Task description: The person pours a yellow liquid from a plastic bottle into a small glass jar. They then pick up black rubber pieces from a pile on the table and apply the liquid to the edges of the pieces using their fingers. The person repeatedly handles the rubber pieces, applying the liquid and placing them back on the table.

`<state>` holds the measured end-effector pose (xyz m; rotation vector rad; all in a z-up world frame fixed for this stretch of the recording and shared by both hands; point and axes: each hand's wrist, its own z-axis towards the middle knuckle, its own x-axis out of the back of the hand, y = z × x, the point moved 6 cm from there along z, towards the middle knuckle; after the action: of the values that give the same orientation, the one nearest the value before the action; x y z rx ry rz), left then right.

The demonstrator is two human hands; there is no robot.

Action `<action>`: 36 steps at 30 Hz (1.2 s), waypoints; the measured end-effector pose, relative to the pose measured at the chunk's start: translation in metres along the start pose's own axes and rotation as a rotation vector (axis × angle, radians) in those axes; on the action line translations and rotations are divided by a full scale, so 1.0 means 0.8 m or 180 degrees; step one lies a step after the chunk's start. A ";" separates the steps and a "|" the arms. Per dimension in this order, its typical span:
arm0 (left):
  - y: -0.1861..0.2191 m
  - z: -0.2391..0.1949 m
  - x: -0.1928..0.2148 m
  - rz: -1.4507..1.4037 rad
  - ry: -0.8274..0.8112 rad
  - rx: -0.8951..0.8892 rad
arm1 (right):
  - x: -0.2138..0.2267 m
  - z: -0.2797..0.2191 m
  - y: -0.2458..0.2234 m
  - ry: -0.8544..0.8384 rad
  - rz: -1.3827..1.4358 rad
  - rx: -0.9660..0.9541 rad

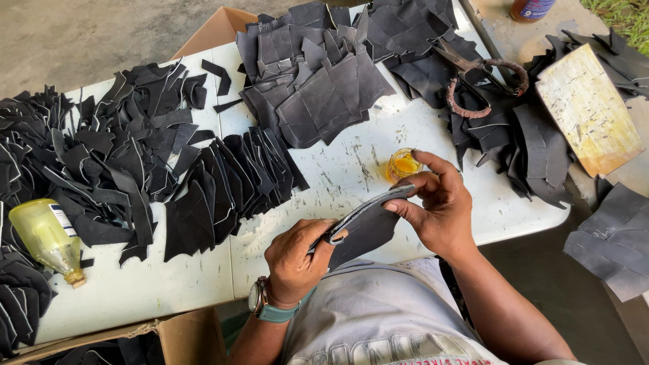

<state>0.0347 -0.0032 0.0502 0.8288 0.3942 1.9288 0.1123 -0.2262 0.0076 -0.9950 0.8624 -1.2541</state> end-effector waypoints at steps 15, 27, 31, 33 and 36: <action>0.008 -0.008 -0.004 0.0556 -0.0114 -0.0477 | -0.009 -0.014 -0.063 0.0376 -0.2317 0.1682; 0.001 -0.010 -0.008 0.0523 -0.0059 -0.0448 | -0.024 -0.016 -0.074 0.0213 -0.2602 0.1930; 0.000 -0.009 -0.007 0.0518 -0.0076 -0.0432 | -0.050 -0.032 -0.087 -0.0007 -0.2520 0.2025; 0.000 -0.009 -0.006 0.0509 -0.0063 -0.0408 | -0.057 -0.036 -0.091 -0.0090 -0.2507 0.2081; 0.001 -0.009 -0.004 0.0544 -0.0026 -0.0434 | -0.057 -0.033 -0.095 -0.0115 -0.2628 0.2137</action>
<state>0.0302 -0.0062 0.0442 0.8020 0.1890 2.0839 0.0554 -0.1872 0.0687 -0.8174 -0.0792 -2.0259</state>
